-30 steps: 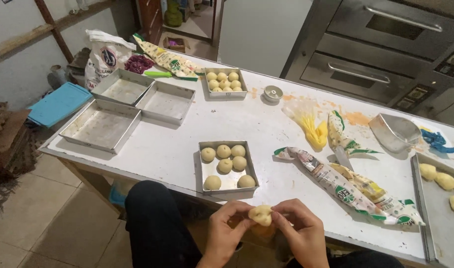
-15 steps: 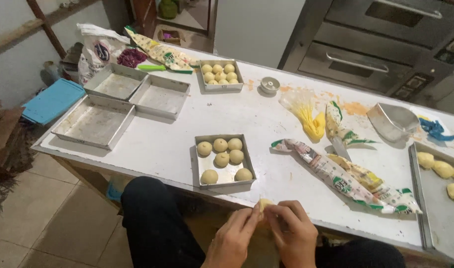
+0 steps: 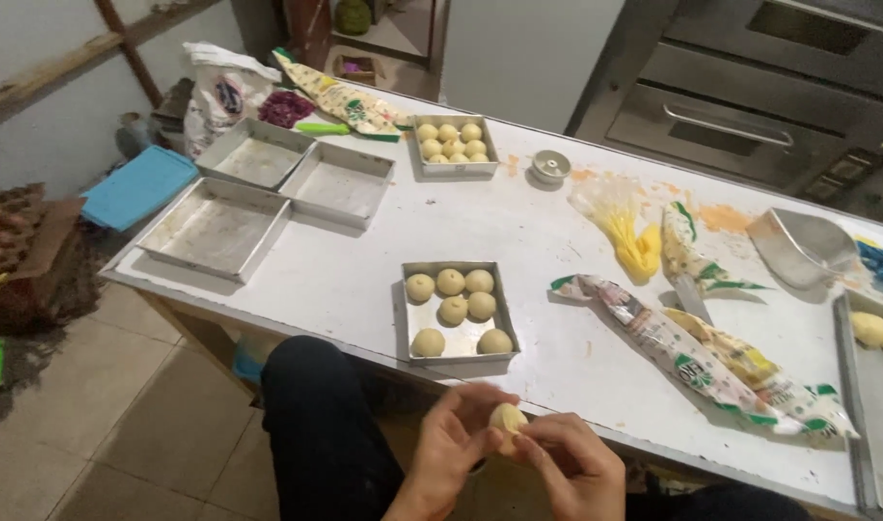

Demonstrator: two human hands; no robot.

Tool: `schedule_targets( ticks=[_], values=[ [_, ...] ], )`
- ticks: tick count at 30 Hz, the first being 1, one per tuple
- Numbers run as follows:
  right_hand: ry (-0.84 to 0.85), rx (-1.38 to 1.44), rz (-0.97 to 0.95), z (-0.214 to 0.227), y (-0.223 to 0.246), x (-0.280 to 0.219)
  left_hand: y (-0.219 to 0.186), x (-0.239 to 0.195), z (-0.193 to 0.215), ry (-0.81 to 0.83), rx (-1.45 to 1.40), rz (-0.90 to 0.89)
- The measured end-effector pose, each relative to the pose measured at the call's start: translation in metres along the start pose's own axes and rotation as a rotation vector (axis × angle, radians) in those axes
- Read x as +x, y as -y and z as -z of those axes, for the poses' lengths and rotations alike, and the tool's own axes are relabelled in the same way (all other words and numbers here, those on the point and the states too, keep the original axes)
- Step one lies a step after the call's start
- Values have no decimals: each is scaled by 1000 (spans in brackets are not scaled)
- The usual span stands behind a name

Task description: The person takes small dough balls from a tray, flattens them, and fills them with a cream from a piping bag. They then seal the dough into balls and place them into a square metal baking pan.

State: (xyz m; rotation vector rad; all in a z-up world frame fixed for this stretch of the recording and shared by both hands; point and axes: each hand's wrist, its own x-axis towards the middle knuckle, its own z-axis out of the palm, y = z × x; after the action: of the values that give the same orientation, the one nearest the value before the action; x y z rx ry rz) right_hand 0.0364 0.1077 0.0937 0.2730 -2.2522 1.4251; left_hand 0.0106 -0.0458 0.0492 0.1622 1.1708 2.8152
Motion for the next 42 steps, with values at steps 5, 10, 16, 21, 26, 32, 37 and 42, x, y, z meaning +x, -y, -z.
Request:
schedule_targets(
  ticks=[5,10,16,21,26,32,37,42],
  values=[
    [381,-150,-374,26,-6,18,-17,-7,-3,53,140,256],
    [356,-259,203,17,-15,0,18,-4,17,1,-31,288],
    [53,-281,102,9,2,-8,21,-9,3,-47,-37,285],
    [-148,18,-152,0,6,-1,-24,-5,-18,76,283,262],
    [225,-232,235,19,-9,0,2,-2,1,17,26,267],
    [159,-212,35,34,3,-6,-30,-9,-15,224,-5,395],
    [60,178,-319,18,-2,6,-40,-2,-23,147,220,338],
    [272,-61,158,27,-2,19,-24,2,-10,189,151,276]
  ],
)
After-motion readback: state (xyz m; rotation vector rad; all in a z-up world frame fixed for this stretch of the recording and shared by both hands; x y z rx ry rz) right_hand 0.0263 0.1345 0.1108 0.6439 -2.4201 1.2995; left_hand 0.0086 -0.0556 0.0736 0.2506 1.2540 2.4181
